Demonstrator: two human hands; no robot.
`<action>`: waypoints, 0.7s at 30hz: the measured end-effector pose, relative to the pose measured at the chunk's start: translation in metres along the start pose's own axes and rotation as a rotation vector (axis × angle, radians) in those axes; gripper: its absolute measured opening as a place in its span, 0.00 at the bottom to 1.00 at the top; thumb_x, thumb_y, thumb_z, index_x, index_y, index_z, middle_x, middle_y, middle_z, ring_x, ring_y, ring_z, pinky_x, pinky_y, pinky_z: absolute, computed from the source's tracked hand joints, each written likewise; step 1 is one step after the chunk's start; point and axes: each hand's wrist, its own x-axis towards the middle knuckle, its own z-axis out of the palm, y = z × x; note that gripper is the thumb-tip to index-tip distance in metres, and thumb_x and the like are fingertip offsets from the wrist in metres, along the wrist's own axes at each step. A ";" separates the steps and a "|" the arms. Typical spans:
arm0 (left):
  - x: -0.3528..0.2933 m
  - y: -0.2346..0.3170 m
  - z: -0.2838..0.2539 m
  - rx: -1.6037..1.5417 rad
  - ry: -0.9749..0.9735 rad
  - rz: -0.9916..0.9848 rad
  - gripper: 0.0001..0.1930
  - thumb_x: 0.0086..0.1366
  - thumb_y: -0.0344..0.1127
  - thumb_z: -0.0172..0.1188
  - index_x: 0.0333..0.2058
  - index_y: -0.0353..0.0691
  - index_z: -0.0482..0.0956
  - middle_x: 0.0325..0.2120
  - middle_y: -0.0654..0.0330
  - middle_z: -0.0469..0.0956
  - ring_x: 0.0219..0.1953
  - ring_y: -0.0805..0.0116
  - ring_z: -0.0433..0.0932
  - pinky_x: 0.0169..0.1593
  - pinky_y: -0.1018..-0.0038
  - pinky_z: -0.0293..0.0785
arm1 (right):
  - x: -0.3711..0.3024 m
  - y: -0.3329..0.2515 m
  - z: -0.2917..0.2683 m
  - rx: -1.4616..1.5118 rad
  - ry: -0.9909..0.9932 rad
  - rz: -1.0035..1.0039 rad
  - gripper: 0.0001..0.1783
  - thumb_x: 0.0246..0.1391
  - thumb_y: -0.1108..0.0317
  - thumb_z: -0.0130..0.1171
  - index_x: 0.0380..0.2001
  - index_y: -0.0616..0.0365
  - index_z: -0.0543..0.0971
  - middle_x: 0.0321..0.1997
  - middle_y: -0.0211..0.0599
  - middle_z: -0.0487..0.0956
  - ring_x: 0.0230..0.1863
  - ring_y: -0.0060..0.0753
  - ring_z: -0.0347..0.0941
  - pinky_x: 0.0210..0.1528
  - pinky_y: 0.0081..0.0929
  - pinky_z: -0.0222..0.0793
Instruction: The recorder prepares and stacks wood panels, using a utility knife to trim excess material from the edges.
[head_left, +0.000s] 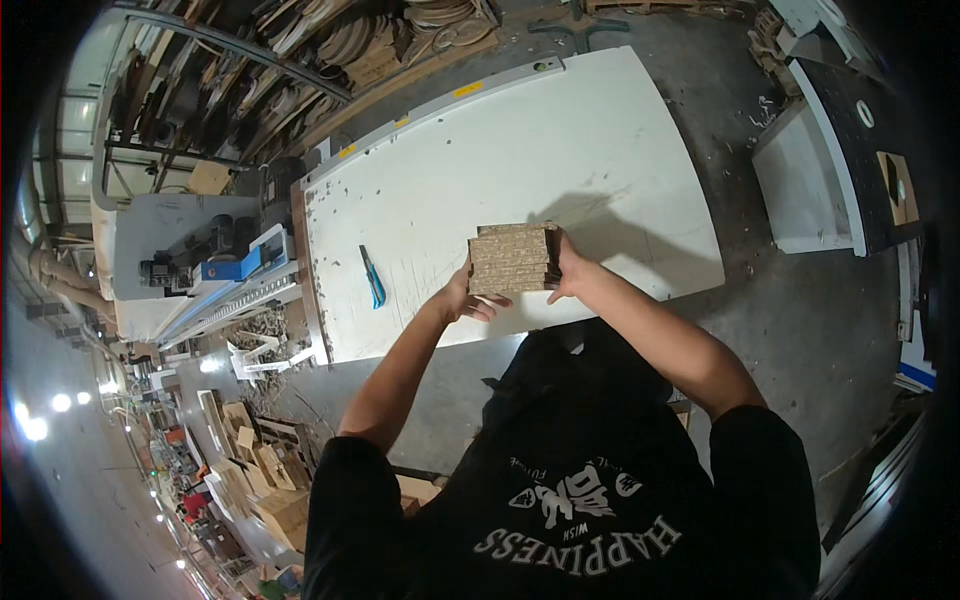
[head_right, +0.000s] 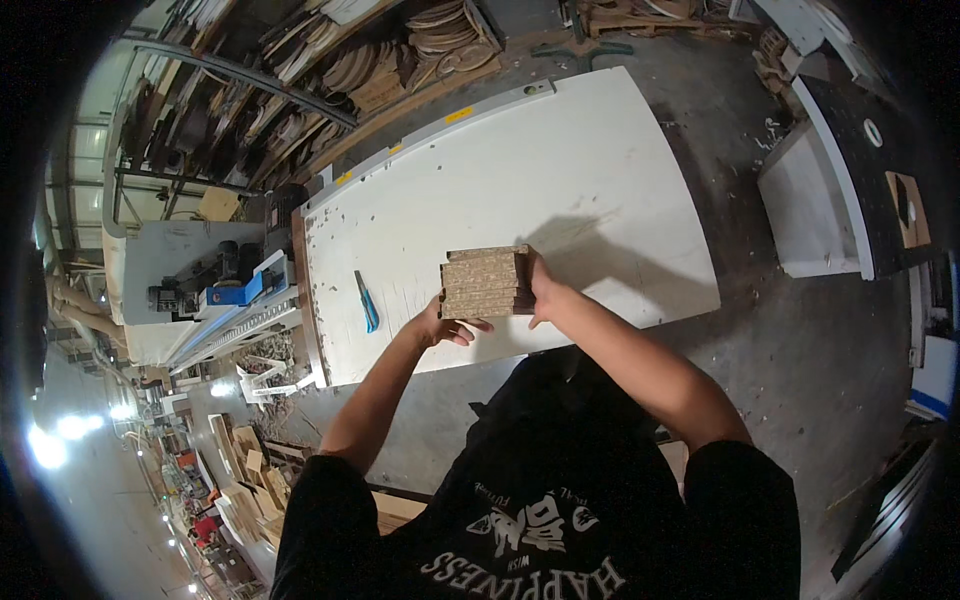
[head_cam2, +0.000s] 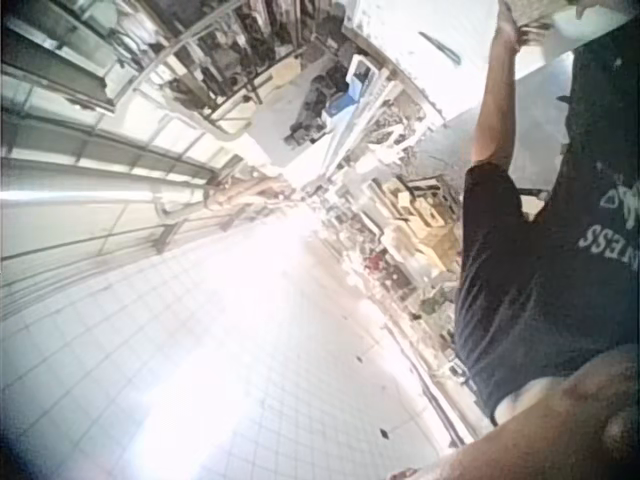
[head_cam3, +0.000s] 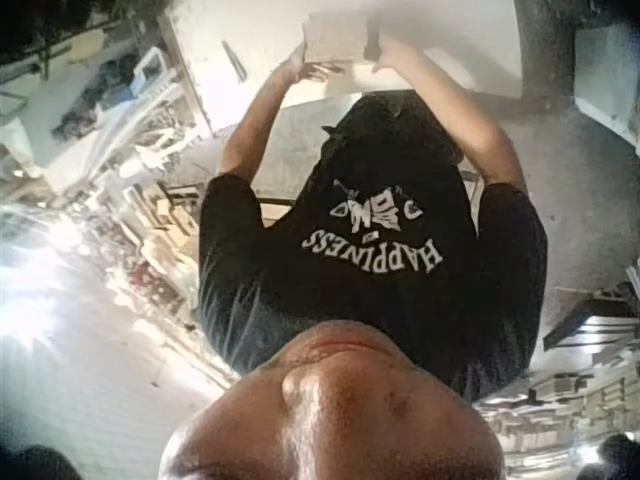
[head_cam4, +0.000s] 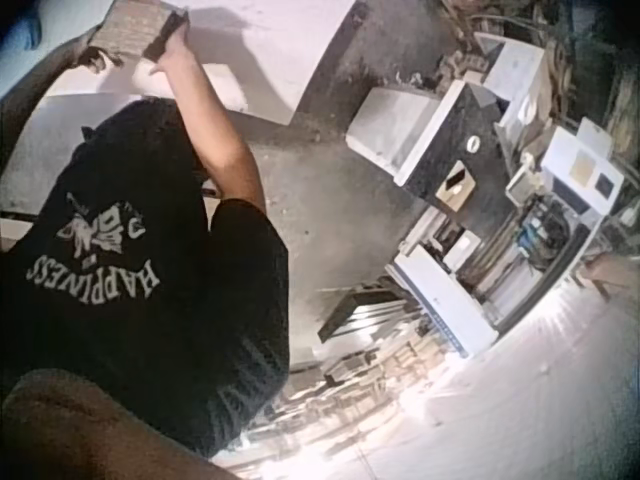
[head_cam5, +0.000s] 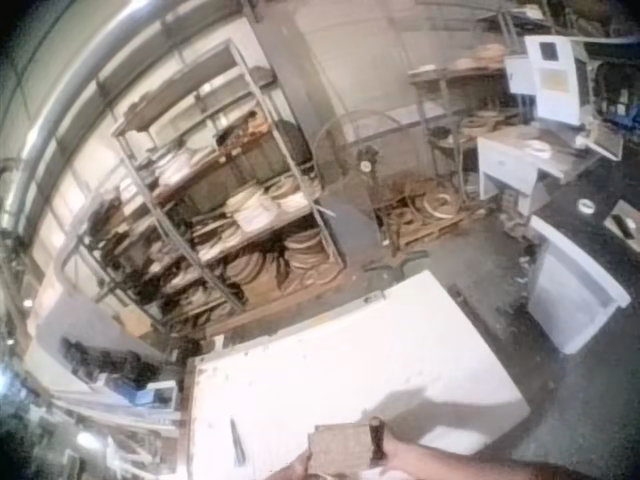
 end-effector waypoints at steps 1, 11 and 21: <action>0.001 -0.001 0.006 0.072 0.167 0.035 0.47 0.71 0.79 0.30 0.70 0.49 0.71 0.57 0.47 0.83 0.44 0.57 0.87 0.50 0.60 0.84 | 0.005 0.003 -0.007 0.039 -0.014 -0.016 0.59 0.58 0.14 0.26 0.79 0.42 0.63 0.84 0.41 0.58 0.86 0.55 0.43 0.75 0.84 0.22; 0.074 -0.049 0.065 -0.380 0.209 0.889 0.44 0.78 0.73 0.27 0.81 0.53 0.35 0.81 0.52 0.44 0.81 0.53 0.46 0.81 0.54 0.46 | 0.041 0.035 -0.026 0.284 -0.151 -0.334 0.49 0.67 0.20 0.30 0.72 0.41 0.73 0.73 0.37 0.74 0.75 0.41 0.66 0.77 0.52 0.57; 0.081 -0.050 0.076 -0.563 0.118 0.880 0.45 0.78 0.73 0.31 0.81 0.52 0.40 0.80 0.56 0.48 0.80 0.54 0.51 0.80 0.55 0.47 | 0.105 0.075 -0.074 0.468 -0.239 -0.467 0.40 0.74 0.30 0.40 0.70 0.50 0.74 0.65 0.29 0.79 0.67 0.29 0.73 0.70 0.36 0.69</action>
